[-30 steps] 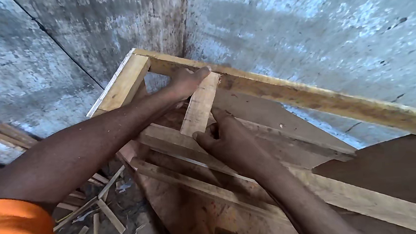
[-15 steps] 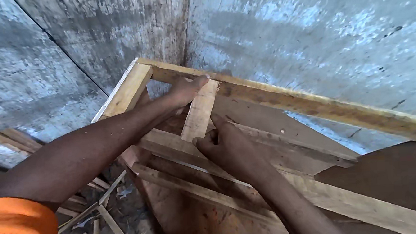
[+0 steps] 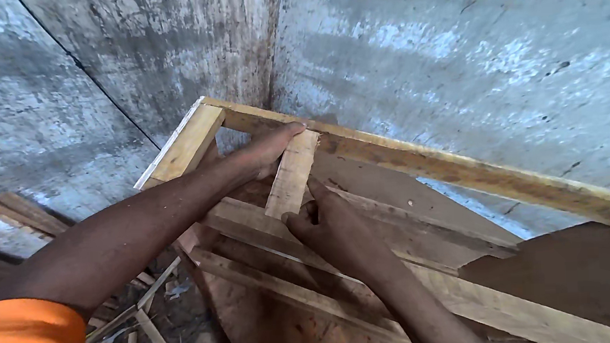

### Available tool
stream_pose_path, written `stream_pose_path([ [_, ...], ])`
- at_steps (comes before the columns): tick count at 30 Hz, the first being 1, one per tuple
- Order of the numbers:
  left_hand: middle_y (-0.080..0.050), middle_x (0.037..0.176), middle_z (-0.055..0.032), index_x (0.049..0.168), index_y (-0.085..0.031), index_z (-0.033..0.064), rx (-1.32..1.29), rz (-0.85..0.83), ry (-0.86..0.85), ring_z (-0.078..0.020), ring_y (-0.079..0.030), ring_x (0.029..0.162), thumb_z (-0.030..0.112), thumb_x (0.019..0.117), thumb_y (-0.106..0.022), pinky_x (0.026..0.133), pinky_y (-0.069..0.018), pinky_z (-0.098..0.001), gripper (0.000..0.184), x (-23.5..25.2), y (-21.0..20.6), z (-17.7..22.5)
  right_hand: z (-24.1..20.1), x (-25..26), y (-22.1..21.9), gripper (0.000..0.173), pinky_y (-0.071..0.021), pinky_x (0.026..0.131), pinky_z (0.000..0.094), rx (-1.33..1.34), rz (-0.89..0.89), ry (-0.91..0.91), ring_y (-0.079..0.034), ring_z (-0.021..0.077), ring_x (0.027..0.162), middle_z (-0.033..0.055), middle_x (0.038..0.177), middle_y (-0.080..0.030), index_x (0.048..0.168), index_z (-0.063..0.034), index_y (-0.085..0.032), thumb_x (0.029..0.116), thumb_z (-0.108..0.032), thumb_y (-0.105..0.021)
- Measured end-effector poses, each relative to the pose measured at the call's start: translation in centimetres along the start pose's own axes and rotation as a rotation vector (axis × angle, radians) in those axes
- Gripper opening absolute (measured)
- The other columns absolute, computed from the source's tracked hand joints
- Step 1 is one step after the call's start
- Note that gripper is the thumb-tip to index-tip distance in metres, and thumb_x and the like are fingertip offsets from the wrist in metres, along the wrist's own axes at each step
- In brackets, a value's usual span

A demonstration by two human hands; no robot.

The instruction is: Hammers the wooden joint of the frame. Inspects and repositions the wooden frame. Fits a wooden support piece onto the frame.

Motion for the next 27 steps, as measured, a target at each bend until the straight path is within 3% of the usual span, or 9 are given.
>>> stream_pose_path([
  [7,-0.073,0.099,-0.0186,0.123,-0.061,-0.0003,-0.004,-0.002,-0.016,-0.0282,-0.074,0.083,0.046,0.1071,-0.047,0.073,-0.0637,-0.0425,0.051,0.14,-0.2,0.06,-0.48,0.1,0.25,0.063,-0.0506,0.046,0.0358,-0.078,0.023,0.0,-0.057,0.013,0.053,-0.0027,0.071,-0.061,0.149,-0.014,-0.043,0.098,-0.044,-0.065],
  [11,-0.072,0.102,-0.0185,0.125,-0.06,0.0004,0.027,0.0,-0.029,-0.0279,-0.074,0.086,0.046,0.1076,-0.046,0.075,-0.0637,-0.0422,0.051,0.35,-0.19,0.01,-0.38,0.09,0.25,0.059,-0.0493,0.043,0.0352,-0.076,0.039,0.006,-0.057,0.0127,0.051,-0.0033,0.069,-0.061,0.145,-0.0143,-0.045,0.0975,-0.045,-0.065],
  [15,-0.072,0.103,-0.0182,0.127,-0.059,0.0006,0.02,-0.012,-0.037,-0.0281,-0.074,0.087,0.047,0.1072,-0.047,0.076,-0.0638,-0.0426,0.052,0.5,-0.14,-0.08,-0.4,0.14,0.27,0.066,-0.0494,0.044,0.0365,-0.091,0.039,0.007,-0.057,0.0135,0.053,-0.0025,0.07,-0.061,0.15,-0.0112,-0.041,0.0977,-0.045,-0.063],
  [27,-0.074,0.106,-0.016,0.133,-0.06,0.0057,0.061,0.008,-0.012,-0.027,-0.075,0.09,0.058,0.104,-0.047,0.077,-0.0637,-0.0436,0.06,-0.03,-0.02,-0.24,-0.32,0.2,0.03,0.061,-0.0515,0.046,0.0351,-0.12,0.068,0.002,-0.058,0.0113,0.054,-0.0045,0.072,-0.061,0.149,-0.0162,-0.043,0.0979,-0.045,-0.061],
])
Point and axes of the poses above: each hand's wrist, its own x-axis towards the middle knuckle, its own y-axis out of the back of the hand, z = x × y, the point moved 3 cm from there along x, towards the middle knuckle
